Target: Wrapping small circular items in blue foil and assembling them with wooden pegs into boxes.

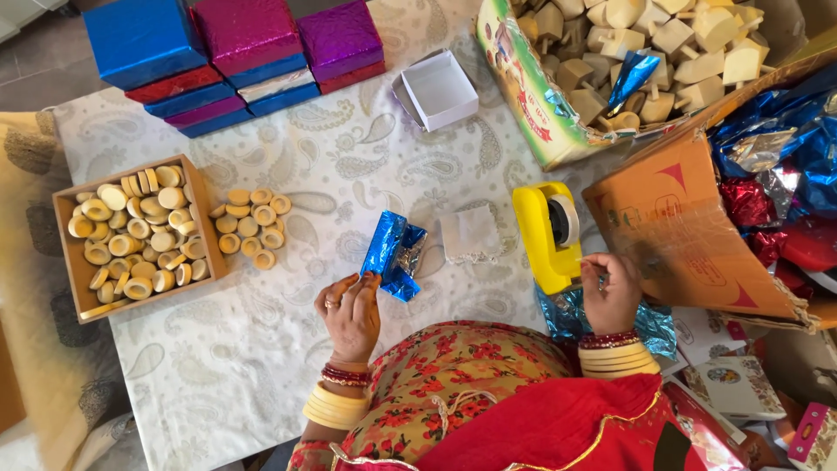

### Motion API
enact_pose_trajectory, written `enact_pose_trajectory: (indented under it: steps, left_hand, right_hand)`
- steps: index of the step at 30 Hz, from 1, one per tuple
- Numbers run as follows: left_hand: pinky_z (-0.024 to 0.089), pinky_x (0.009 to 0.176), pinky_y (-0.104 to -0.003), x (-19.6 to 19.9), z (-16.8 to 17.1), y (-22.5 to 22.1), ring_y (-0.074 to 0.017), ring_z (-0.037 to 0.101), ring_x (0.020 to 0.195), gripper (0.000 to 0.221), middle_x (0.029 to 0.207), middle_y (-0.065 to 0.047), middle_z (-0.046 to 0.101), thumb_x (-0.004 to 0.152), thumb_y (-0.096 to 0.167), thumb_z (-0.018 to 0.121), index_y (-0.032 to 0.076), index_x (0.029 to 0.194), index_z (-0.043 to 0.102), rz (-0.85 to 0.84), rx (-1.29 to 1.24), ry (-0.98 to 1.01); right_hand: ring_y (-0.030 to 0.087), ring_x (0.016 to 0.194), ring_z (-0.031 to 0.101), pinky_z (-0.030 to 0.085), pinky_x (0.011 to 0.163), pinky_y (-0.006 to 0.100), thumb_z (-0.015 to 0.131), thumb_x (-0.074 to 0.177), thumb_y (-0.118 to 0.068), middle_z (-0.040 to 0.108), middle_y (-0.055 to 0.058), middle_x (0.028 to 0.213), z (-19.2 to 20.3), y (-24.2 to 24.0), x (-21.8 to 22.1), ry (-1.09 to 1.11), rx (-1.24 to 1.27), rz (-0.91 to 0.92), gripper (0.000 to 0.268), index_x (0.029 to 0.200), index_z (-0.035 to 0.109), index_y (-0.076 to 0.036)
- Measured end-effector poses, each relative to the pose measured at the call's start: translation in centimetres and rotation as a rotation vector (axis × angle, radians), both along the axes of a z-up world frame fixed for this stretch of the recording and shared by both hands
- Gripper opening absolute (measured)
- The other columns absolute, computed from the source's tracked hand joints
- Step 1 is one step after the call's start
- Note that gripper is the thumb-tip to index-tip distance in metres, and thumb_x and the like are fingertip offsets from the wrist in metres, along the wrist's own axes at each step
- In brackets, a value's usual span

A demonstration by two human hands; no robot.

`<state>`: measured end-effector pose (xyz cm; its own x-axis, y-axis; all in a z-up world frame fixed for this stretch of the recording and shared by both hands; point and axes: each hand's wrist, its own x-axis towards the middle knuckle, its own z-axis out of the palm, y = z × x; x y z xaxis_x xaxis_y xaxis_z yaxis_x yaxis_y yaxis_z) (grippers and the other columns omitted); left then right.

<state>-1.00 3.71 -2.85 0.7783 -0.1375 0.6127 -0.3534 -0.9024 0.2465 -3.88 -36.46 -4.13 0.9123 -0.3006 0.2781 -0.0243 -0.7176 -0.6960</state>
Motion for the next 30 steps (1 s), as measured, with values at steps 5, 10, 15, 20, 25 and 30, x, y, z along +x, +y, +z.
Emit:
enact_pose_trajectory:
  steps: [5,10,15,20,25,30]
  left_hand:
    - [0.042,0.092,-0.038,0.8,0.6,0.9,-0.018,0.063,0.102,0.023,0.101,0.002,0.069,0.089,0.006,0.078,0.011,0.111,0.074,-0.05,-0.089,0.057]
    - [0.045,0.089,-0.036,1.0,2.1,1.3,-0.0185,0.062,0.099,0.019,0.102,0.002,0.07,0.085,0.008,0.08,0.013,0.104,0.077,-0.095,-0.131,0.087]
    - [0.044,0.088,-0.036,1.0,2.1,1.1,-0.0165,0.064,0.097,0.012,0.1,0.005,0.072,0.083,0.011,0.083,0.014,0.093,0.077,-0.113,-0.123,0.053]
    - [0.044,0.088,-0.036,1.1,2.9,2.0,-0.0164,0.063,0.097,0.01,0.098,0.004,0.072,0.084,0.009,0.084,0.012,0.091,0.077,-0.138,-0.082,0.021]
    - [0.046,0.087,-0.036,1.3,2.7,0.7,-0.0178,0.063,0.097,0.01,0.099,-0.001,0.073,0.087,0.004,0.085,0.009,0.092,0.078,-0.228,-0.119,0.066]
    - [0.047,0.091,-0.038,0.8,2.2,0.6,-0.0224,0.062,0.096,0.011,0.101,0.0,0.073,0.087,0.004,0.086,0.01,0.093,0.079,-0.073,-0.09,0.057]
  right_hand:
    - [0.008,0.075,0.062,0.051,0.068,0.021,0.07,0.1,-0.009,0.07,0.003,0.091,-1.6,-1.0,-0.6,0.175,0.358,-0.121,0.014,0.11,0.067,-0.001]
    - [0.008,0.063,0.056,0.043,0.051,0.023,0.071,0.093,-0.008,0.067,0.007,0.081,-2.1,-2.0,-1.6,0.386,0.689,-0.2,0.046,0.13,0.044,-0.003]
    - [0.008,0.069,0.057,0.046,0.056,0.023,0.066,0.096,-0.004,0.067,0.01,0.09,-5.6,-3.6,-3.7,0.285,0.813,-0.177,0.043,0.132,0.042,0.0]
    - [0.01,0.063,0.055,0.043,0.052,0.025,0.067,0.092,-0.001,0.066,0.011,0.09,-9.8,-3.7,-4.3,0.318,0.935,-0.217,0.049,0.132,0.039,-0.003]
    - [0.009,0.06,0.051,0.038,0.047,0.024,0.071,0.091,-0.001,0.062,0.008,0.089,-11.6,-4.5,-5.8,0.252,0.968,-0.241,0.053,0.134,0.042,-0.006]
    - [0.011,0.064,0.058,0.042,0.049,0.024,0.071,0.088,0.0,0.069,0.011,0.09,-9.1,-3.1,-3.9,0.348,1.084,-0.292,0.049,0.127,0.042,-0.007]
